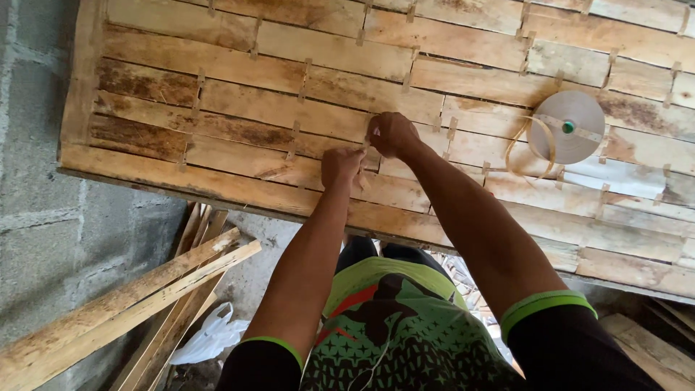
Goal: Trimming and cleaning the edges of bamboo strips on a workbench using a utility knife.
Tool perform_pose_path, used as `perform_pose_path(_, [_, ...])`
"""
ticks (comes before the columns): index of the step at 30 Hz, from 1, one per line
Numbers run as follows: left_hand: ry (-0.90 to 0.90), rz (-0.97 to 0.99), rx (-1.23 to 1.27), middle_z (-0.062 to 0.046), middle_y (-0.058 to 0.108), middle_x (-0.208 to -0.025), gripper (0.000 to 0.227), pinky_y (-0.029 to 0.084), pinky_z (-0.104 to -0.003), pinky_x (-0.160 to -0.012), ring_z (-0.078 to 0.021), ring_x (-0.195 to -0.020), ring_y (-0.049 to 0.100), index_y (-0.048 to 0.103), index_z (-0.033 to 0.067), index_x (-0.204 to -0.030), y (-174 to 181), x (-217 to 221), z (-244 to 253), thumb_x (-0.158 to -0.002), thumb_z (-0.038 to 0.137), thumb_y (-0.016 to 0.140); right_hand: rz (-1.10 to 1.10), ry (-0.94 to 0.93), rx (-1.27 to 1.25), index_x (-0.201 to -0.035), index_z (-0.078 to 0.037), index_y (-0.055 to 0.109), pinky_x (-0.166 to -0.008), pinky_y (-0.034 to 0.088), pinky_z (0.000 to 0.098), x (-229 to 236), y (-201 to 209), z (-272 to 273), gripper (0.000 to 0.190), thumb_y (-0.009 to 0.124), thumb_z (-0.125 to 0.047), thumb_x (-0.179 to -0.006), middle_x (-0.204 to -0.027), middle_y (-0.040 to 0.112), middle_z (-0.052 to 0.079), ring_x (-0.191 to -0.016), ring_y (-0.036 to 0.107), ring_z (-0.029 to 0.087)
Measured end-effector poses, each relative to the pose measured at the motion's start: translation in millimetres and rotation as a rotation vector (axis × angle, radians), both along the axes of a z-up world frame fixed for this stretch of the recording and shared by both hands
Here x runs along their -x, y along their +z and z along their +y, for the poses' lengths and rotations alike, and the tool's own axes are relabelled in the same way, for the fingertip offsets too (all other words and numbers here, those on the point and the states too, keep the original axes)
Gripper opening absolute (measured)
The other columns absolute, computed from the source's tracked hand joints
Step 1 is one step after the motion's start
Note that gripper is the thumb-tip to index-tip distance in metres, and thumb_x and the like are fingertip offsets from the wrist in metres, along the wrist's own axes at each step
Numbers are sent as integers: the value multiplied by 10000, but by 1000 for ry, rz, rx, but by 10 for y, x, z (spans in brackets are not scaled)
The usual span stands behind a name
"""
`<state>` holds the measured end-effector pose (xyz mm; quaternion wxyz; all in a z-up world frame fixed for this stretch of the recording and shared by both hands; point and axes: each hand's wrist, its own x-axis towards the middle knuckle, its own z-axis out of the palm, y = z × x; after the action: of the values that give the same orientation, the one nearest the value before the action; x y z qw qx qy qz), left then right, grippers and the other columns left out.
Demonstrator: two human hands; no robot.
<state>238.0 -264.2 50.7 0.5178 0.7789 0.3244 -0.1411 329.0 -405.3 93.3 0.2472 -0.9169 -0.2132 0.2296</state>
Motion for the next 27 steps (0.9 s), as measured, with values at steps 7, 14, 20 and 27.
perform_pose_path(7, [-19, 246, -162, -91, 765, -711, 402, 579, -446, -594, -264, -601, 724, 767, 39, -694, 390, -114, -58, -848, 410, 782, -129, 100, 219, -913, -155, 778, -761, 580, 479, -87, -249, 86, 152, 685, -245, -835, -946, 757, 120, -887, 720, 363])
perform_pose_path(14, [-29, 215, -298, -136, 775, -837, 418, 594, -478, -710, -344, -776, 754, 794, 78, -784, 300, -103, -89, -793, 496, 797, -131, 111, 295, -904, -173, 786, -792, 588, 469, -60, -168, 101, 153, 676, -274, -876, -962, 762, 139, -894, 729, 368])
perform_pose_path(20, [7, 252, -298, -154, 764, -887, 454, 596, -490, -742, -363, -831, 748, 801, 78, -832, 530, -126, -111, -788, 529, 807, -303, -85, -85, -1000, -14, 616, -723, 544, 507, -58, -303, 48, 495, 888, -240, -654, -896, 700, 193, -855, 677, 422])
perform_pose_path(27, [52, 259, -289, -143, 778, -895, 356, 604, -473, -726, -349, -823, 761, 811, 88, -844, 188, -154, -99, -752, 431, 833, -86, -337, -33, -1085, -83, 593, -856, 578, 472, -154, -673, -72, 366, 816, -245, -843, -989, 725, 160, -964, 700, 389])
